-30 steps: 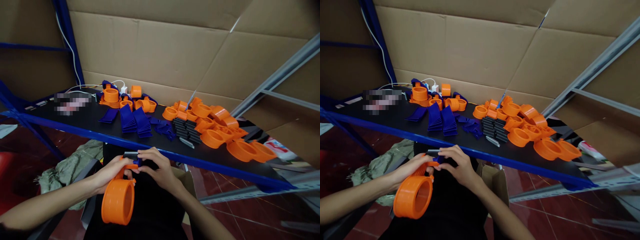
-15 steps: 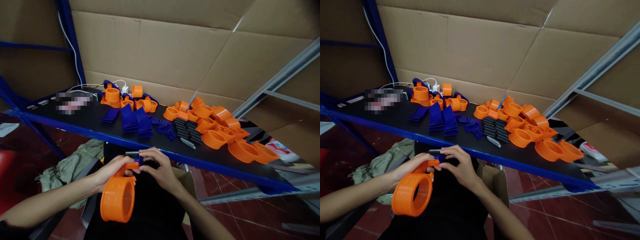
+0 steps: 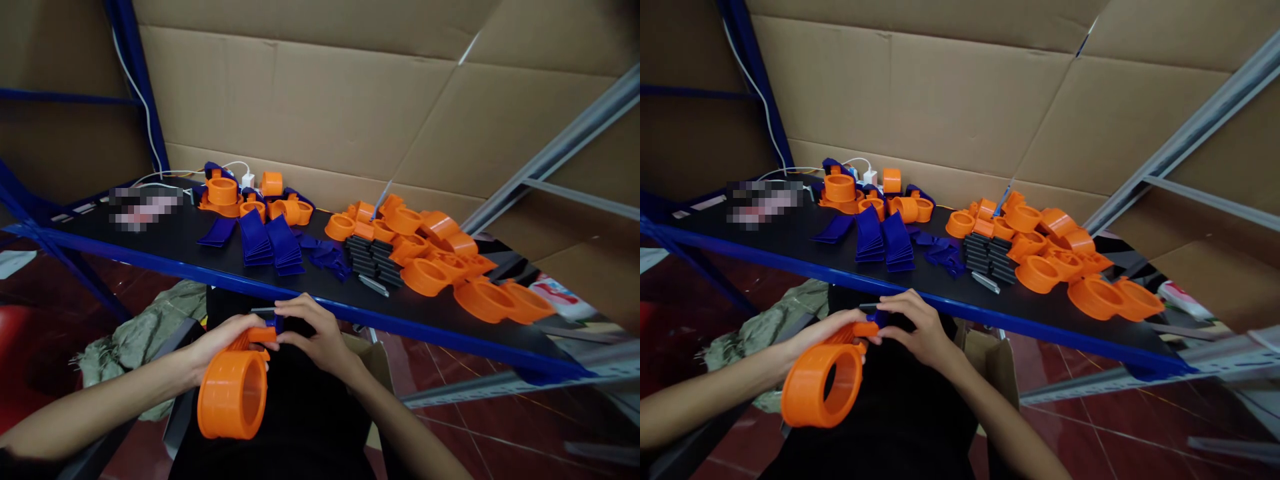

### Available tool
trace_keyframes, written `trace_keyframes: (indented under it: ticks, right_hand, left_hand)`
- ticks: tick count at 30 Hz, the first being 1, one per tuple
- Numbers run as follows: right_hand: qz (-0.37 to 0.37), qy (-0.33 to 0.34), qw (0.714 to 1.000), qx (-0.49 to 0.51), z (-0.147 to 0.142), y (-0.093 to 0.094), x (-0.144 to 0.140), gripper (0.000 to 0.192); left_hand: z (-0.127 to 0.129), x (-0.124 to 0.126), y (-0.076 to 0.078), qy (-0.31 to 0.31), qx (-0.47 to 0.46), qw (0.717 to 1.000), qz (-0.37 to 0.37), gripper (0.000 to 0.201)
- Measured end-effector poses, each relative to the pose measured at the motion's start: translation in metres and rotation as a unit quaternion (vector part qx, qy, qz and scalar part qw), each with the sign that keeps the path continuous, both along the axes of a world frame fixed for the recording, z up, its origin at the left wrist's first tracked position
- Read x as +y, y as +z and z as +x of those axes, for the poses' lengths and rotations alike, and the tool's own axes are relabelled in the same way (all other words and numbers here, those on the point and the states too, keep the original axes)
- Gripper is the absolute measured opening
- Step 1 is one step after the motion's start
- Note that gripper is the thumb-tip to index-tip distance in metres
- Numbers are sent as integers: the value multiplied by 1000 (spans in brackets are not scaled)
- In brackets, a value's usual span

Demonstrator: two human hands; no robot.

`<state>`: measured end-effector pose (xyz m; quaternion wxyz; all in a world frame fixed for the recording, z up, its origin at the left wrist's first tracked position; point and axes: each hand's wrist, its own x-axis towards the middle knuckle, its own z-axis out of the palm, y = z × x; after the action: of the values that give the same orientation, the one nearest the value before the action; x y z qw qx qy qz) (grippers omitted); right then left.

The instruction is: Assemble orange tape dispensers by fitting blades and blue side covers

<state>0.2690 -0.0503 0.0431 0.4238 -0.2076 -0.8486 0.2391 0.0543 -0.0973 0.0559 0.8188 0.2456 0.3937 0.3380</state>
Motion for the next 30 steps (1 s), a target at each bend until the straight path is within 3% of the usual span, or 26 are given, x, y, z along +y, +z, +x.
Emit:
trace_keyframes:
  ticks: [6,12,20,30]
  right_hand:
    - [-80,-20,996,28,-2,-7,0,37]
    - [-112,-31,992,40,-6,-8,-5,37]
    - [-64,-40,996,47,-6,-1,-11,34]
    - [23,-35,997,70,-2,18,-25,30]
  left_hand:
    - [1,3,-7,28,5,1000,13,22]
    - [3,1,-6,32,-16,999,32,20]
    - [9,-6,6,45,24,997,64,18]
    - [11,-23,0,47,152,954,256,30]
